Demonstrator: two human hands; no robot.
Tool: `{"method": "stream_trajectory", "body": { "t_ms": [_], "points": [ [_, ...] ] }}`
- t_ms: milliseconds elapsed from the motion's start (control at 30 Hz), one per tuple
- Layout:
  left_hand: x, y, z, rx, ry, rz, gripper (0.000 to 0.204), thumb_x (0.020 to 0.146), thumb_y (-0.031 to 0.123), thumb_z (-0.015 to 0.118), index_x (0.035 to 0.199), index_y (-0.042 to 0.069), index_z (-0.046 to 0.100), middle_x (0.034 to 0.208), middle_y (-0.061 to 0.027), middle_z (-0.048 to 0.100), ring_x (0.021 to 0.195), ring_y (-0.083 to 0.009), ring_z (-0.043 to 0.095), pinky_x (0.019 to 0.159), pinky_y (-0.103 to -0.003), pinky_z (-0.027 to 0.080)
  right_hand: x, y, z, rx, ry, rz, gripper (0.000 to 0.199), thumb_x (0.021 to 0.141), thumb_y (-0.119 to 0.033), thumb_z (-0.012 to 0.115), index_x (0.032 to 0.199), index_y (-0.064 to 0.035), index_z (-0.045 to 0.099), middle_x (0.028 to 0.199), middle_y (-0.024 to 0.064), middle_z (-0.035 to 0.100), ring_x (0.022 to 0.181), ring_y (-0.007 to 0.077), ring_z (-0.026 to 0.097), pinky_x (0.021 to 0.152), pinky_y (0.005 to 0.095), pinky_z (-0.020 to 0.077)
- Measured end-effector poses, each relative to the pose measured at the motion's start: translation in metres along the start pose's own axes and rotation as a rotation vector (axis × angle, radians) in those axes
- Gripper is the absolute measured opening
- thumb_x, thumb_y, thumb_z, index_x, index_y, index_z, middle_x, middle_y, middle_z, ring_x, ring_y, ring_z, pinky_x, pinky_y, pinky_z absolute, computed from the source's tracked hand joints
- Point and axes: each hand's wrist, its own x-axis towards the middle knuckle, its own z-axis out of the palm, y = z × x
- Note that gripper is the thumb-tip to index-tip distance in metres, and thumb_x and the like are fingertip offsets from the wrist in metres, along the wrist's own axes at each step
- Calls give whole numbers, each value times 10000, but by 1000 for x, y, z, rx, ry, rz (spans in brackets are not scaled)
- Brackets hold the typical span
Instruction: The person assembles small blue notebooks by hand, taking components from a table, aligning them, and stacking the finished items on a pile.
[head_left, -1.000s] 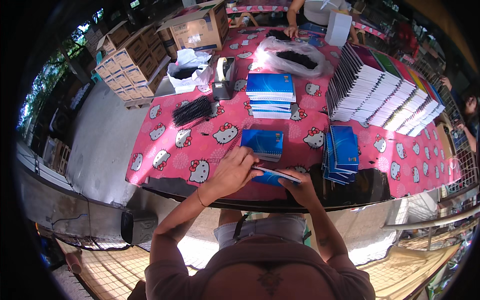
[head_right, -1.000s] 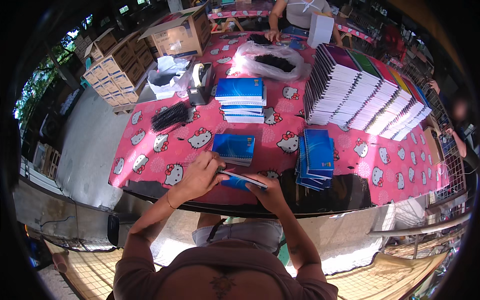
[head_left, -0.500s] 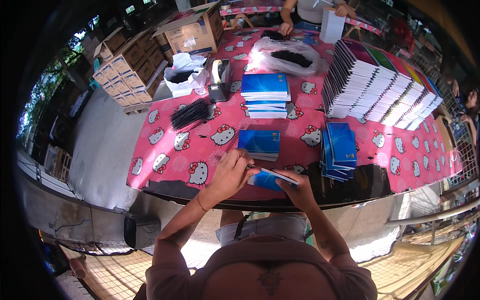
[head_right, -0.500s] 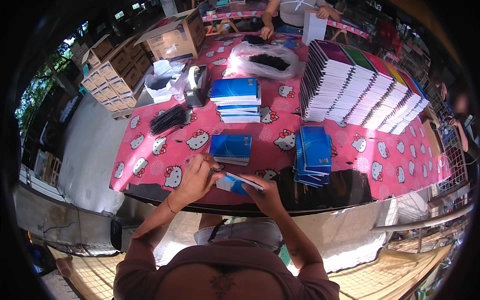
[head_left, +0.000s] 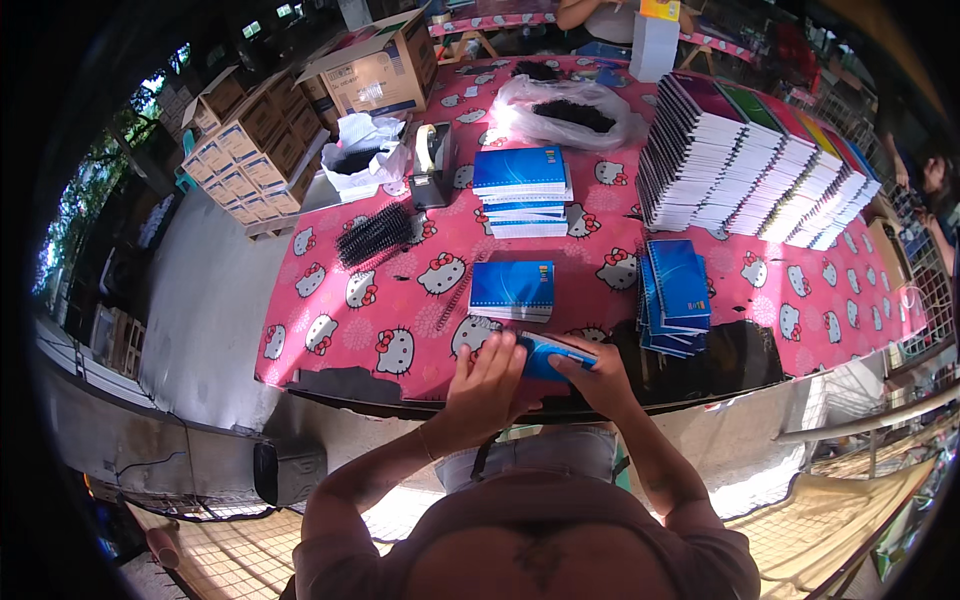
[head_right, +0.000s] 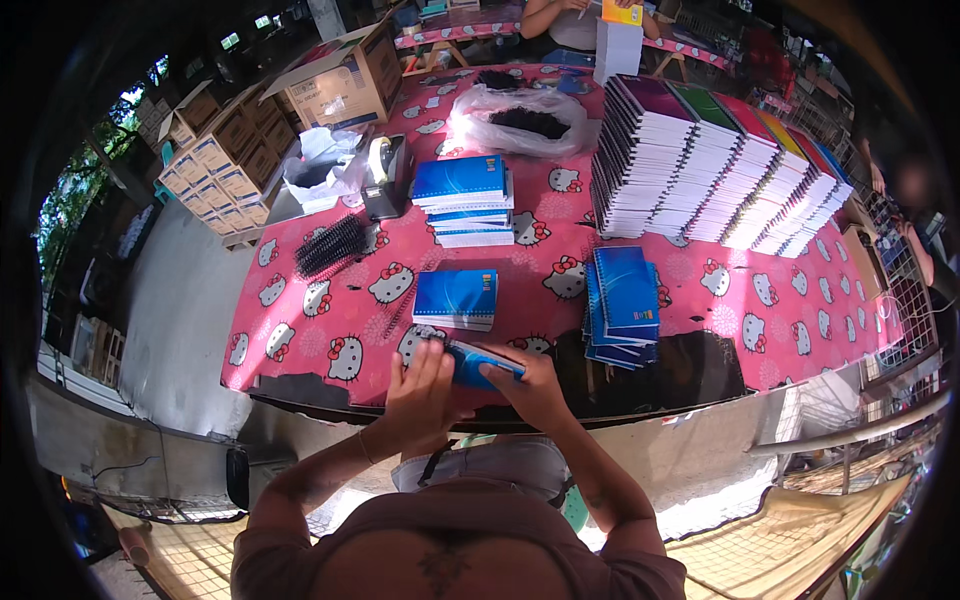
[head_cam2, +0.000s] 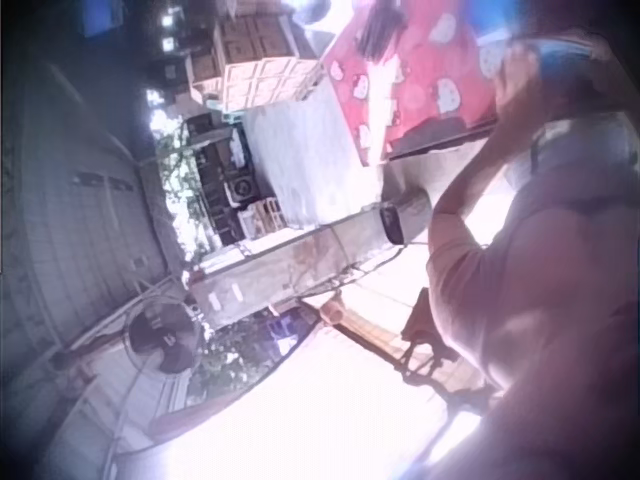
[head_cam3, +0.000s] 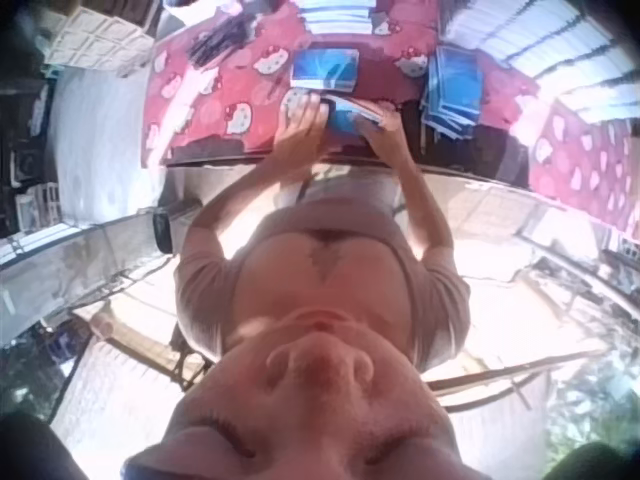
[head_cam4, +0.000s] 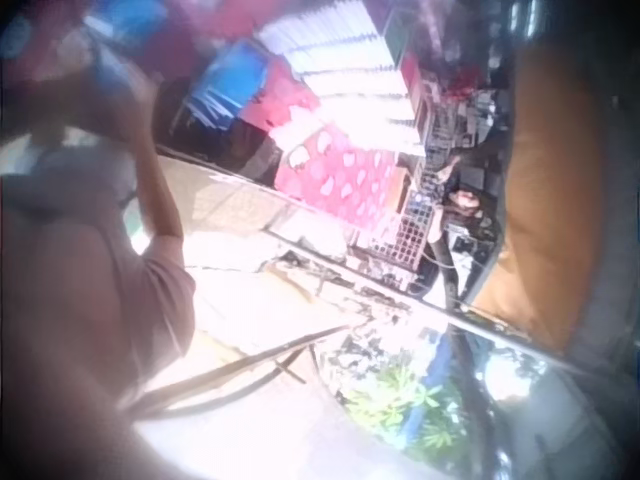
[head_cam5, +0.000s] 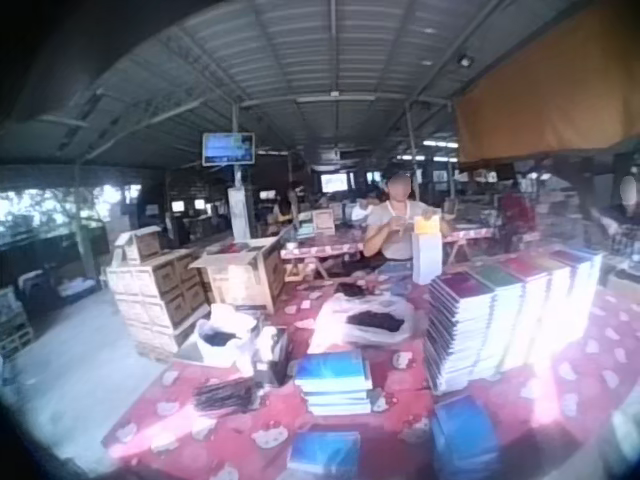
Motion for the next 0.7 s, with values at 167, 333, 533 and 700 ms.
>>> {"method": "stream_trajectory", "body": {
  "t_ms": [167, 333, 533, 700],
  "points": [
    [6, -5, 7, 50, 6, 77, 855, 944, 633, 414, 1429, -71, 388, 1493, -297, 372, 1433, -429, 310, 1139, -620, 156, 2, -8, -2, 23, -8, 64, 313, 902, -124, 701, 1188, 0, 681, 953, 56, 727, 798, 64, 608, 721, 237, 502],
    [55, -19, -19, 179, 125, -88, 868, 931, 667, 422, 1403, -63, 433, 1466, -297, 414, 1394, -413, 385, 1133, -604, 204, -4, 6, 3, -53, -61, 31, 329, 906, -119, 693, 1218, -16, 669, 984, 91, 742, 825, 68, 629, 743, 255, 517],
    [-2, 12, 25, -35, 43, 88, 838, 916, 648, 468, 1420, -21, 452, 1485, -251, 419, 1408, -390, 375, 1134, -599, 219, 0, 18, -2, -122, -66, -61, 337, 886, -79, 682, 1222, -46, 671, 977, 135, 736, 782, 126, 663, 714, 287, 522],
    [-10, 20, 43, -87, 18, 118, 807, 922, 623, 479, 1403, -24, 461, 1473, -236, 437, 1392, -378, 399, 1121, -600, 251, 4, 40, -5, -97, -77, -19, 392, 840, -11, 683, 1230, -49, 670, 1002, 157, 730, 824, 175, 689, 764, 308, 530]
  ]
}}
